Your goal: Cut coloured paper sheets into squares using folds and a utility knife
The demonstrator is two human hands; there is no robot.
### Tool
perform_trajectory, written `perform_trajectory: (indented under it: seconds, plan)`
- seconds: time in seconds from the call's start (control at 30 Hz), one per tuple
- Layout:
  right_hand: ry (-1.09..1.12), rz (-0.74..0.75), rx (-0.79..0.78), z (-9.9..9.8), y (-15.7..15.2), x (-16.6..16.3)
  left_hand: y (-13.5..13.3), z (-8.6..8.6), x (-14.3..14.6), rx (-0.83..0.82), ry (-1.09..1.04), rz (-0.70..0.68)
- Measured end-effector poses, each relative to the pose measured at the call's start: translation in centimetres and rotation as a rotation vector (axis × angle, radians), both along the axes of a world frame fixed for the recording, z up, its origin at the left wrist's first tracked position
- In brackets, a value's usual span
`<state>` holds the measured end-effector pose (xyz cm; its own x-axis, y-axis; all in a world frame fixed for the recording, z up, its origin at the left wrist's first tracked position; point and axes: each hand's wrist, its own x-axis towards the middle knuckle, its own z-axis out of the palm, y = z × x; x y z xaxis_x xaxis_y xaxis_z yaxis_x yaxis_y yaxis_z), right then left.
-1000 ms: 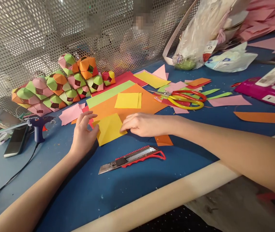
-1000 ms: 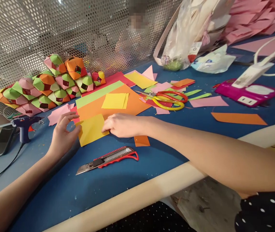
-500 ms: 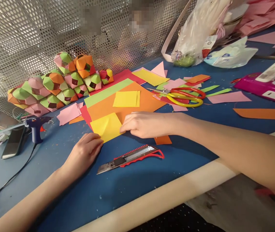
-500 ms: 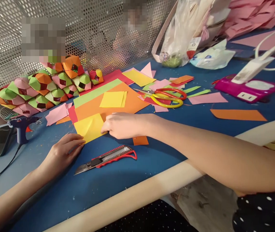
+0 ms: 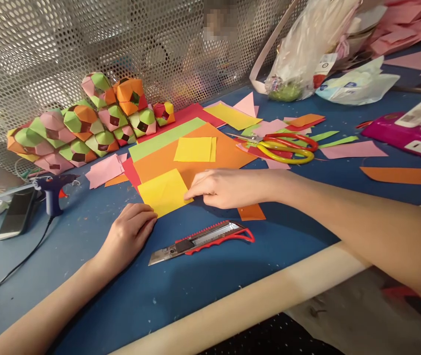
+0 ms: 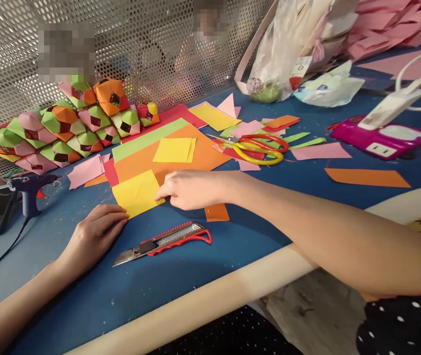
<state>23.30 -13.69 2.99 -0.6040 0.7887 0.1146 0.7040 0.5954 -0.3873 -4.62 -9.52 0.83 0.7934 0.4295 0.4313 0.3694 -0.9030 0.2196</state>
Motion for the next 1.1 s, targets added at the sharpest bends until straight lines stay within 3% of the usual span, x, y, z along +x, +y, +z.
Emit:
perform_trajectory:
  seconds: [0.43,0.7,0.83,0.9,1.1]
  plan:
    - [0.033,0.019,-0.025,-0.6,0.2,0.3,-0.1,0.7,-0.2,-0.081,0.096,0.086]
    - [-0.052,0.055,0.086,-1.0,0.4,-0.5,-2.2,1.6,1.6,0.241,0.523,0.149]
    - [-0.080,0.083,0.112,-1.3,0.5,-0.8,-3.0,1.7,3.0,0.279,0.588,0.187]
    - [-0.092,0.077,0.100,-1.3,0.5,-0.9,-3.2,1.6,3.5,0.243,0.566,0.176]
    - [-0.108,0.039,0.063,-1.4,0.3,-1.3,-3.6,1.6,4.2,-0.074,0.378,0.067]
